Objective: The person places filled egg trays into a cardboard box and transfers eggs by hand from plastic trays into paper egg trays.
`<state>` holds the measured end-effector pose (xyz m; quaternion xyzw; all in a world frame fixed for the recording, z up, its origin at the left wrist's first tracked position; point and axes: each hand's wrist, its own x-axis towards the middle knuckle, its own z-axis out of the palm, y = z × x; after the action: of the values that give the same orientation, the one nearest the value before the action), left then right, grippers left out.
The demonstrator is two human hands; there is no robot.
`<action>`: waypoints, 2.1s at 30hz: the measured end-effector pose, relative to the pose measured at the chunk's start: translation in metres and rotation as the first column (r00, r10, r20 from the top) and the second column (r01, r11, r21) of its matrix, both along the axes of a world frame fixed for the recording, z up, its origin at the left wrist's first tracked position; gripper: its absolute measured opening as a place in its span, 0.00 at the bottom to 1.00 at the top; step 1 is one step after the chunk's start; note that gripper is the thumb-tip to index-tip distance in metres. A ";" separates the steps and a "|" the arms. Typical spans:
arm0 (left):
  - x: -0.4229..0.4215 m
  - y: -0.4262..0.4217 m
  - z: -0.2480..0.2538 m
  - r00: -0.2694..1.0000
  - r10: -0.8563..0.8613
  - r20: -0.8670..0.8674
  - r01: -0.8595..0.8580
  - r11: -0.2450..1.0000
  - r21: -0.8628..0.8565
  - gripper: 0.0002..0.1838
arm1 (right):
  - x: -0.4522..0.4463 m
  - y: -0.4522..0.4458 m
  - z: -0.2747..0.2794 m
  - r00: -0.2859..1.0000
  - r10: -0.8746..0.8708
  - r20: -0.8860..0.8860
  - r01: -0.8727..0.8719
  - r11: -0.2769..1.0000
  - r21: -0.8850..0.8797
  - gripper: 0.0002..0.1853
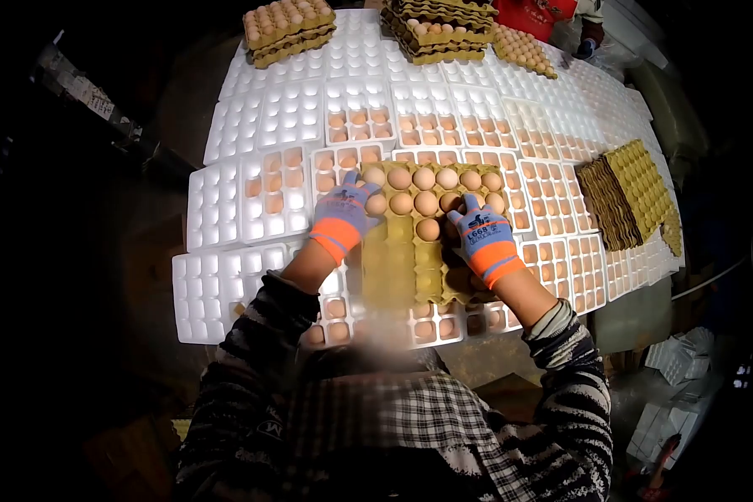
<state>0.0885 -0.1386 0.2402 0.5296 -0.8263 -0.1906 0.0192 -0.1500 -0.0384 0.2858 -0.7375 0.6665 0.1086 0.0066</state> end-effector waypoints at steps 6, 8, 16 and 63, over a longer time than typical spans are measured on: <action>0.079 -0.007 -0.034 0.391 0.513 -0.764 0.059 0.815 0.577 0.27 | -0.018 0.017 0.018 0.787 -0.187 0.587 0.214 0.977 0.025 0.28; 0.122 0.015 -0.030 0.462 0.498 -0.733 -0.006 0.829 0.559 0.25 | 0.007 0.022 0.019 0.590 -0.041 0.806 0.099 0.995 -0.022 0.27; 0.190 0.067 -0.119 0.970 0.088 -0.228 -0.079 0.996 0.048 0.32 | 0.223 0.004 -0.056 0.913 0.354 0.204 -0.397 0.884 0.245 0.16; -0.001 -0.006 -0.030 0.773 -0.489 -0.403 0.278 0.833 -0.478 0.29 | 0.039 0.030 -0.027 0.867 0.125 0.482 0.044 0.945 -0.324 0.21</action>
<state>0.0878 -0.1441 0.2105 0.2608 -0.9038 -0.1541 0.3024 -0.1109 -0.0088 0.2584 -0.7454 0.6350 -0.1955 0.0538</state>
